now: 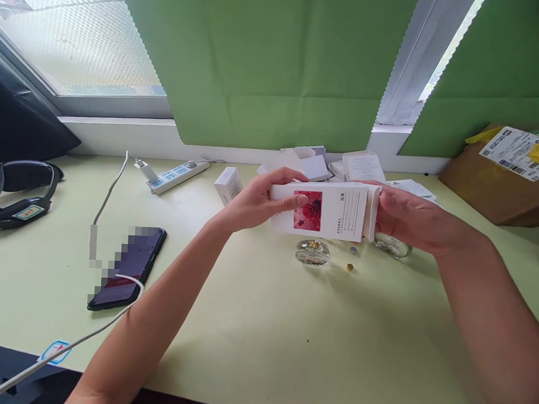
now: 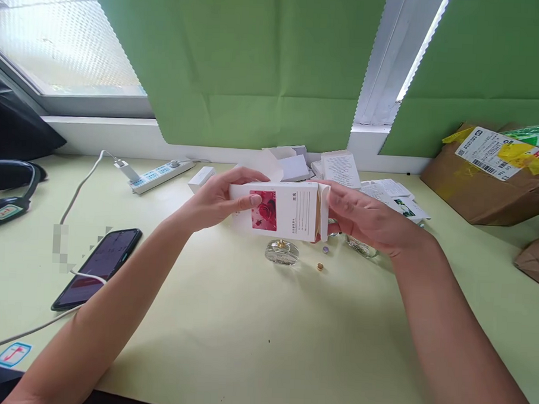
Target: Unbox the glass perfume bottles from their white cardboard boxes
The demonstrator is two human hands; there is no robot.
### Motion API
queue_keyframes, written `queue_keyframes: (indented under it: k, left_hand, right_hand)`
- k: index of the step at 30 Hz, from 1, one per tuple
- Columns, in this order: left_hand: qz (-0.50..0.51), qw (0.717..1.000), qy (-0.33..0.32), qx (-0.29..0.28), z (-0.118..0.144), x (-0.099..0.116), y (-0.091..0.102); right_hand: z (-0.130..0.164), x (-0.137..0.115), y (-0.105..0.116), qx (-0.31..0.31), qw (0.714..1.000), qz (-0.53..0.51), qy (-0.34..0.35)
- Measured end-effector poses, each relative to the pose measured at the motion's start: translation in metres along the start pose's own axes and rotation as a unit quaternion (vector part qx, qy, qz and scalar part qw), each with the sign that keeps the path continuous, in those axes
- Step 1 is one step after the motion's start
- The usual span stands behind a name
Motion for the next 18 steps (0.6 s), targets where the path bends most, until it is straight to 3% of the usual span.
queue_keyframes:
  k: [5,11,18]
  left_hand:
    - [0.01,1.0,0.025,-0.008,0.0,-0.004,-0.001]
    - [0.042,0.998,0.048,-0.026,0.001,-0.007,0.002]
    - [0.082,0.992,0.098,0.005,0.002,-0.019,0.026]
  right_hand:
    - [0.001,0.004,0.007,0.066,0.994,0.093,0.001]
    - [-0.004,0.003,-0.001,0.046,0.998,0.003,0.041]
    - [-0.015,-0.002,-0.029,0.031,0.991,-0.071,0.111]
Point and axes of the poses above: each hand's wrist, its own z-axis away from the middle knuckle, its own y-axis out of the back of the hand, x = y × z, the point moved 5 cm from there along -z, towards the middle knuckle
